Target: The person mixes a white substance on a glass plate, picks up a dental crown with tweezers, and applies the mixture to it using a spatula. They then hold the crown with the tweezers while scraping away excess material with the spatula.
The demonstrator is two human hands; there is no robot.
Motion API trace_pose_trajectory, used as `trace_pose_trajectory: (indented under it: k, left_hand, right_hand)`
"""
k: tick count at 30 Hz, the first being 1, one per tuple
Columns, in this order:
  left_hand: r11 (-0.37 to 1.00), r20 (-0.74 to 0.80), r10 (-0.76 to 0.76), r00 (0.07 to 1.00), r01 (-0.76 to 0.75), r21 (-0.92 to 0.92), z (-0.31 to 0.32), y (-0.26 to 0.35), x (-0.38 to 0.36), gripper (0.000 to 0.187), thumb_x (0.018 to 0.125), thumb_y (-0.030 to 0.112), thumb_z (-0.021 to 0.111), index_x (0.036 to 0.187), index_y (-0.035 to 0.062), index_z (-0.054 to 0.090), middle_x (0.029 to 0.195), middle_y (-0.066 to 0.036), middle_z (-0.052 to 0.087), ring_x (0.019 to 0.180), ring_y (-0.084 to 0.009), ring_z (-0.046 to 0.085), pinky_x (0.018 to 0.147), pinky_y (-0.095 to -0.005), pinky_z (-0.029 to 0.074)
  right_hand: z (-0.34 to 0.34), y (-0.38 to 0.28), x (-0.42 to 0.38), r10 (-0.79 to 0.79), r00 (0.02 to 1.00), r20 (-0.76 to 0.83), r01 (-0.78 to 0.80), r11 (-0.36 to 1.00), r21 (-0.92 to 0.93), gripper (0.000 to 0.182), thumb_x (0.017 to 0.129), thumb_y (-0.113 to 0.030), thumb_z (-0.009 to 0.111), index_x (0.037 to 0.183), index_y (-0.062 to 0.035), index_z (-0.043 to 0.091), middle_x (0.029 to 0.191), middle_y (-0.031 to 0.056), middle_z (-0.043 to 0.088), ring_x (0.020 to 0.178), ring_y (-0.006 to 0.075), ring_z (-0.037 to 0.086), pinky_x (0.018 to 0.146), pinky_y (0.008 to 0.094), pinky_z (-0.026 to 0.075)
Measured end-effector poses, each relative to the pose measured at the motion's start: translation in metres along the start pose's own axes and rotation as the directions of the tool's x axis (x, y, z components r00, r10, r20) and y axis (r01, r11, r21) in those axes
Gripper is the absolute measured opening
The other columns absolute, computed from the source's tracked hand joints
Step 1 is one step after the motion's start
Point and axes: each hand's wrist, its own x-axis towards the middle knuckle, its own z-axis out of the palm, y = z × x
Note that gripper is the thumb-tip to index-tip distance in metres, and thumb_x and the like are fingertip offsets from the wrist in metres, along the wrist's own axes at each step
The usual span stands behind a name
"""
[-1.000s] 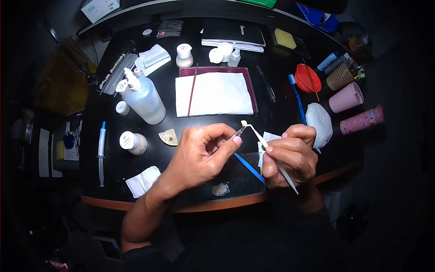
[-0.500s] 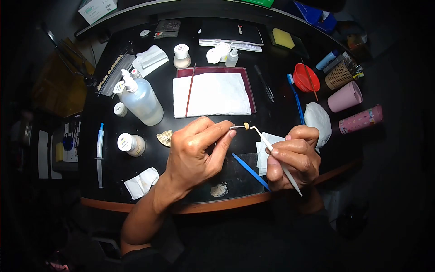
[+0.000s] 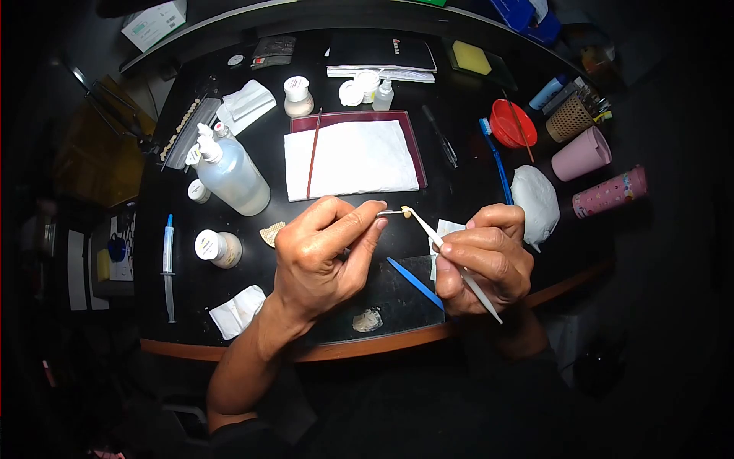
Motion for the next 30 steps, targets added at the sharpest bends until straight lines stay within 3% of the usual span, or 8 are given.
trace_pose_trajectory:
  k: [5,8,20,23,26,30]
  left_hand:
    - [1.000,-0.005,0.010,1.000,-0.010,0.005,-0.0001,-0.0002,0.0001,0.020,0.084,-0.004,0.083,0.103,0.0012,0.082,0.076,-0.006,0.067,0.059,-0.0123,0.062,0.050,-0.0273,0.047]
    - [1.000,-0.011,-0.004,1.000,0.004,-0.017,0.0014,-0.0014,-0.0018,0.023,0.086,-0.005,0.082,0.108,0.0015,0.082,0.075,-0.005,0.066,0.059,-0.0098,0.058,0.052,-0.0262,0.042]
    - [1.000,-0.014,0.003,1.000,-0.003,0.001,0.0006,-0.0013,0.0000,0.020,0.084,-0.003,0.083,0.103,0.0018,0.082,0.077,-0.006,0.068,0.060,-0.0128,0.063,0.051,-0.0272,0.048]
    - [1.000,-0.016,0.008,1.000,-0.008,-0.008,0.0009,-0.0021,-0.0007,0.022,0.086,-0.006,0.081,0.106,0.0016,0.082,0.075,-0.005,0.066,0.059,-0.0100,0.058,0.052,-0.0258,0.043]
    - [1.000,-0.013,0.008,1.000,-0.008,0.011,0.0003,-0.0014,0.0000,0.020,0.084,-0.003,0.083,0.103,0.0019,0.082,0.077,-0.006,0.068,0.060,-0.0133,0.064,0.052,-0.0276,0.049]
    - [1.000,-0.016,0.003,1.000,-0.003,0.014,0.0005,-0.0014,0.0000,0.020,0.084,-0.003,0.083,0.103,0.0024,0.082,0.077,-0.006,0.068,0.060,-0.0134,0.064,0.052,-0.0278,0.049]
  right_hand:
    - [-0.0009,0.0004,-0.0004,-0.004,1.000,0.005,0.004,1.000,0.001,0.026,0.079,-0.001,0.079,0.103,-0.0087,0.074,0.085,0.0000,0.075,0.077,0.0176,0.060,0.074,0.0304,0.048]
    - [0.0000,-0.0001,-0.0009,-0.006,1.000,-0.003,0.006,1.000,0.001,0.026,0.078,-0.001,0.078,0.103,-0.0087,0.074,0.085,0.0000,0.074,0.077,0.0177,0.060,0.074,0.0304,0.048]
    - [0.0004,0.0006,-0.0014,-0.005,1.000,-0.003,0.005,1.000,0.005,0.026,0.079,-0.001,0.078,0.104,-0.0090,0.073,0.086,-0.0003,0.075,0.077,0.0171,0.060,0.075,0.0301,0.048]
    - [0.0006,0.0011,-0.0017,-0.006,1.000,-0.004,0.006,1.000,0.008,0.026,0.079,-0.001,0.078,0.104,-0.0092,0.073,0.086,-0.0004,0.075,0.077,0.0169,0.060,0.075,0.0300,0.048]
    - [0.0008,0.0009,-0.0007,-0.012,1.000,-0.004,0.012,1.000,0.008,0.027,0.079,-0.001,0.079,0.104,-0.0093,0.073,0.086,-0.0004,0.075,0.078,0.0170,0.060,0.075,0.0298,0.048]
    - [0.0013,0.0018,-0.0009,-0.006,1.000,-0.014,0.006,1.000,0.010,0.027,0.079,-0.001,0.079,0.104,-0.0092,0.074,0.086,-0.0003,0.075,0.078,0.0175,0.060,0.075,0.0296,0.048]
